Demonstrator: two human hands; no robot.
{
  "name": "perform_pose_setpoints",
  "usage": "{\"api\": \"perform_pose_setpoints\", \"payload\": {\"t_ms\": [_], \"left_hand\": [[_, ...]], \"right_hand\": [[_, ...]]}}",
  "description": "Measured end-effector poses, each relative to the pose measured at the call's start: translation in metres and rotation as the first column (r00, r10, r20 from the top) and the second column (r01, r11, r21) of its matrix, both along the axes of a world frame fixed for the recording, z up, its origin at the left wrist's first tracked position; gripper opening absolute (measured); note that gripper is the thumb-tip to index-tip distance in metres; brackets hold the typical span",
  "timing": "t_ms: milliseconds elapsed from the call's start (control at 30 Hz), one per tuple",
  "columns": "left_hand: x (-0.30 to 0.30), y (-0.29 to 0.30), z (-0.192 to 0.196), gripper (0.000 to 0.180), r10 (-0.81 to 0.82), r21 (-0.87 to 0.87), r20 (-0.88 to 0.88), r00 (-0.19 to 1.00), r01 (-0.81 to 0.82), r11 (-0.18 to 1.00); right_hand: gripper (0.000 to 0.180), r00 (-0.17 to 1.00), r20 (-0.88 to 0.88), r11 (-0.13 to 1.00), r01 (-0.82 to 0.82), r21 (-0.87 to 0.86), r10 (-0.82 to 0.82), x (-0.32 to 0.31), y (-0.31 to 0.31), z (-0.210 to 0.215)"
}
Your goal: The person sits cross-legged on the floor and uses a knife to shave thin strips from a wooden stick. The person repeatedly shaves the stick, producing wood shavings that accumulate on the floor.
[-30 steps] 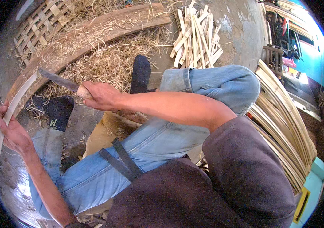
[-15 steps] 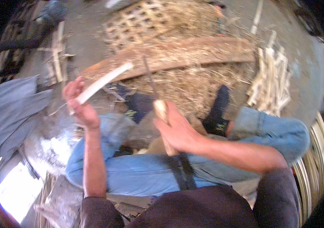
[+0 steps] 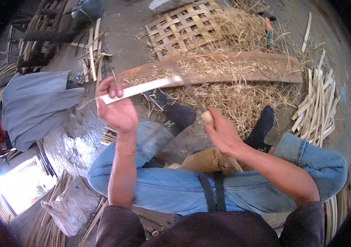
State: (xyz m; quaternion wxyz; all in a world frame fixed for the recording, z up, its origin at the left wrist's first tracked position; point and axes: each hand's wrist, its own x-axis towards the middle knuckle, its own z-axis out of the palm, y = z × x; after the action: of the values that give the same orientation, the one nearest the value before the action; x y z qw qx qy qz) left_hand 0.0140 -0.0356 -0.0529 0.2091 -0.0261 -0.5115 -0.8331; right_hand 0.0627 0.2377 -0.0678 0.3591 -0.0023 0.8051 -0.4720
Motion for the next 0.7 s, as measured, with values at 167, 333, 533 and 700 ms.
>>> {"api": "perform_pose_setpoints", "payload": {"t_ms": [167, 333, 533, 700], "left_hand": [[-0.002, 0.023, 0.013, 0.037, 0.197, -0.159, 0.012, 0.980, -0.193, 0.968], [0.001, 0.005, 0.022, 0.025, 0.197, 0.064, 0.049, 0.979, -0.199, 0.978], [0.005, 0.005, 0.020, 0.029, 0.085, -0.012, -0.039, 0.996, -0.085, 0.996], [0.009, 0.018, 0.016, 0.041, 0.072, -0.127, -0.089, 0.993, -0.083, 0.988]], "right_hand": [[0.042, 0.990, -0.137, 0.995, -0.056, -0.086, 0.044, -0.001, -0.007, -0.030], [0.044, 0.981, -0.189, 0.994, -0.067, -0.089, 0.049, -0.005, -0.038, -0.033], [0.042, 0.964, -0.251, 0.993, -0.106, -0.053, 0.089, 0.000, -0.055, -0.054], [0.040, 0.962, -0.221, 0.933, -0.223, -0.281, 0.164, -0.003, -0.064, -0.005]]}}
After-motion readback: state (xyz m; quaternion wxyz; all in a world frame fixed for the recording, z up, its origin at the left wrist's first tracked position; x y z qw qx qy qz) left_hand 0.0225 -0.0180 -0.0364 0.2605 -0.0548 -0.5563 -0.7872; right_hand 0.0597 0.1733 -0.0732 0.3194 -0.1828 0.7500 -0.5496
